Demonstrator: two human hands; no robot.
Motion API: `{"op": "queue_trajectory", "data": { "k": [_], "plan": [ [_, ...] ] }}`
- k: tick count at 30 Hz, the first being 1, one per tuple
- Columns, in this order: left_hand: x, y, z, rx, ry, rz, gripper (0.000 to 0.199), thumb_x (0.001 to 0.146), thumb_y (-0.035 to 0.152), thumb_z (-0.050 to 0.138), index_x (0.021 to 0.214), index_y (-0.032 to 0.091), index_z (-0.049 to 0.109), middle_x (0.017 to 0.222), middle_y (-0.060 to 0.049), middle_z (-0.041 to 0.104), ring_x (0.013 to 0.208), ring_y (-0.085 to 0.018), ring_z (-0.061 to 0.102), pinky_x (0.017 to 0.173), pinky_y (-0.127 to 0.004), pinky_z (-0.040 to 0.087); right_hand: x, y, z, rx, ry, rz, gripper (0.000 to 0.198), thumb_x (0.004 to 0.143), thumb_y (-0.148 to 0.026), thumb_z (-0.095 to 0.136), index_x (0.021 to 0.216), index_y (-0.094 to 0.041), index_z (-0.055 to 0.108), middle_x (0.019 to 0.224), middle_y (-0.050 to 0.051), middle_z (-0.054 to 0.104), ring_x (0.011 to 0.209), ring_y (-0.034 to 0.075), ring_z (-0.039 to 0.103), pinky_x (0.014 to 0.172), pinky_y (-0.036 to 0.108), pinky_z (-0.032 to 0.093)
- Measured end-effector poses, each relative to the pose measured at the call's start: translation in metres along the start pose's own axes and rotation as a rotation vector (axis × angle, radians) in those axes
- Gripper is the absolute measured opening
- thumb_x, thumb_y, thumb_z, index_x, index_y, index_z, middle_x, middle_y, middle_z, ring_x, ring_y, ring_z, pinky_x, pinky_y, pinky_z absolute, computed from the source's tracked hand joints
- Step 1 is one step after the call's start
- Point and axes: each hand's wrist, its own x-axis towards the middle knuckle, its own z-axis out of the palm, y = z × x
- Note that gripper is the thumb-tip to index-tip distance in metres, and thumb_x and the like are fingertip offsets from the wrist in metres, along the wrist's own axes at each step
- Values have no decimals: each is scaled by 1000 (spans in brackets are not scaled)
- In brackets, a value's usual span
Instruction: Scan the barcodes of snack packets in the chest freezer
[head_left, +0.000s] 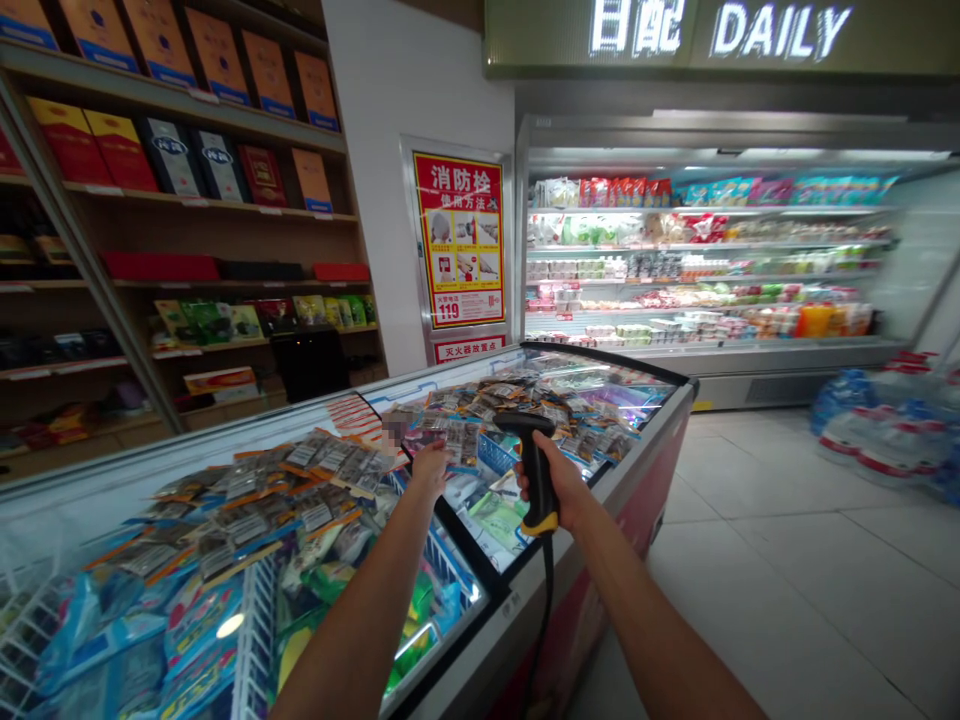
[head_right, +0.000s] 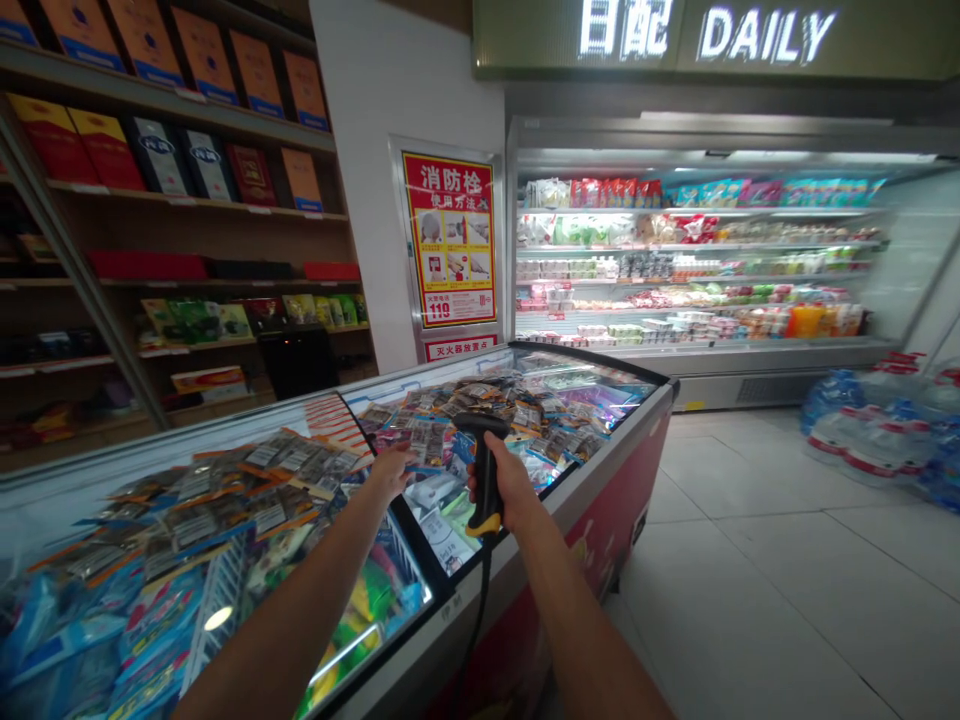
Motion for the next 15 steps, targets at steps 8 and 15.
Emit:
{"op": "queue_trajectory", "data": {
  "k": [8, 15],
  "plan": [
    [-7, 4, -10, 52, 23, 47, 34, 70, 5, 43, 99, 19, 54, 73, -1, 63, 70, -12, 61, 55, -22, 46, -9, -3, 11, 28, -66, 11, 30, 80, -42, 45, 74, -15, 53, 50, 0, 55, 37, 8, 48, 34, 19, 39],
    [-6, 1, -15, 264, 104, 166, 39, 69, 7, 43, 105, 14, 55, 81, -4, 66, 71, -12, 63, 54, -20, 47, -13, -5, 12, 44, -100, 31, 30, 82, -42, 42, 75, -15, 52, 49, 0, 54, 36, 9, 47, 34, 19, 38]
  ]
}}
